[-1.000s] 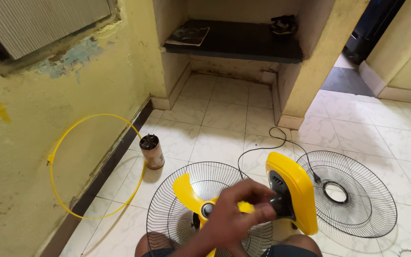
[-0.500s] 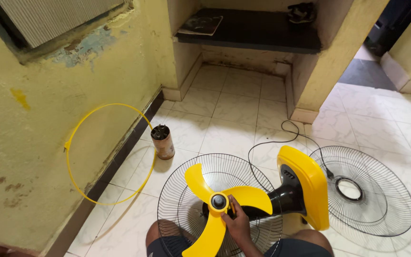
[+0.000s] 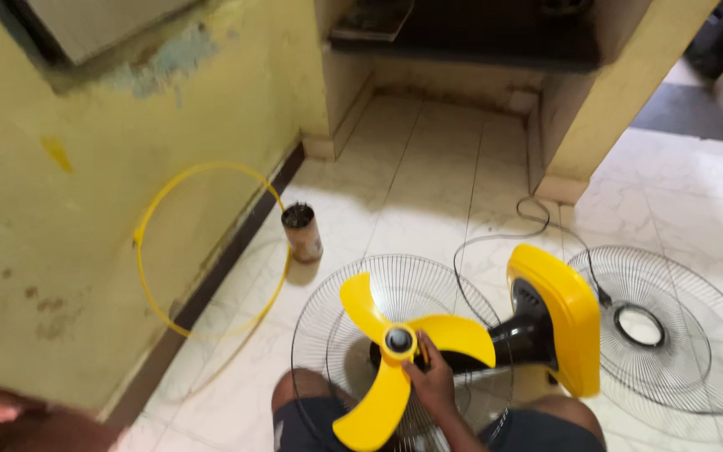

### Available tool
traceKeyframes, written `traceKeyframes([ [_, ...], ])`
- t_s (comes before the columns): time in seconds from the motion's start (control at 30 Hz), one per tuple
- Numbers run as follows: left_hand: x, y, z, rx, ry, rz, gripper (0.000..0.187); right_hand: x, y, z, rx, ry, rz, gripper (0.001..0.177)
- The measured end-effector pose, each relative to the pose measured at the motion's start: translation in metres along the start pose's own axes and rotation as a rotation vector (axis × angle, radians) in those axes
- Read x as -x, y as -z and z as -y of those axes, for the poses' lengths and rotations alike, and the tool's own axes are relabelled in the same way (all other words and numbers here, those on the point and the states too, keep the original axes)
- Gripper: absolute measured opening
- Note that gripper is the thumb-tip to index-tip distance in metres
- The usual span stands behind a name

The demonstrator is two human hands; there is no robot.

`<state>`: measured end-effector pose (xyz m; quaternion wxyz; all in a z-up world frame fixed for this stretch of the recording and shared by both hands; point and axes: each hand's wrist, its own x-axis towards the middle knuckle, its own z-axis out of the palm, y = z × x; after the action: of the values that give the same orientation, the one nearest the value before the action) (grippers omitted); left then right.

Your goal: The person sits on the floor and assembles a yellow table fan. They attach the fan blades to the motor shaft, secure them with a nut, and then attach the front wire cage to the fan body.

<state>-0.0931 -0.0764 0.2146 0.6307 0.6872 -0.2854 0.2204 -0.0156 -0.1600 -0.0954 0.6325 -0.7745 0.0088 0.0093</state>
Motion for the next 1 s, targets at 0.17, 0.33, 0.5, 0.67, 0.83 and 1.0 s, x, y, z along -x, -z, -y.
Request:
traceKeyframes([
  [0.17, 0.067, 0.023, 0.080, -0.280, 0.287, -0.282, 0.016, 0.001, 0.019, -0.011, 0.136, 0.352, 0.191, 0.071],
  [0.33, 0.111, 0.066, 0.140, -0.585, 0.667, -0.335, 0.032, -0.008, 0.034, 0.047, -0.031, -0.054, 0.002, 0.045],
  [0.5, 0.114, 0.060, 0.160, -0.826, 0.709, -0.107, 0.075, -0.009, 0.031, 0.115, 0.429, -0.113, -0.077, 0.044],
  [0.67, 0.110, 0.049, 0.185, -0.718, 0.849, -0.047, 0.089, -0.026, 0.019, 0.156, 0.804, -0.035, 0.194, 0.049],
  [0.83, 0.126, 0.045, 0.210, -0.606, 0.883, -0.127, 0.082, -0.040, -0.001, 0.168, 1.158, 0.056, 0.326, 0.046],
  [1.0, 0.140, 0.043, 0.243, -0.362, 0.937, -0.214, 0.097, -0.041, -0.012, 0.158, 1.179, 0.114, 0.356, 0.041],
])
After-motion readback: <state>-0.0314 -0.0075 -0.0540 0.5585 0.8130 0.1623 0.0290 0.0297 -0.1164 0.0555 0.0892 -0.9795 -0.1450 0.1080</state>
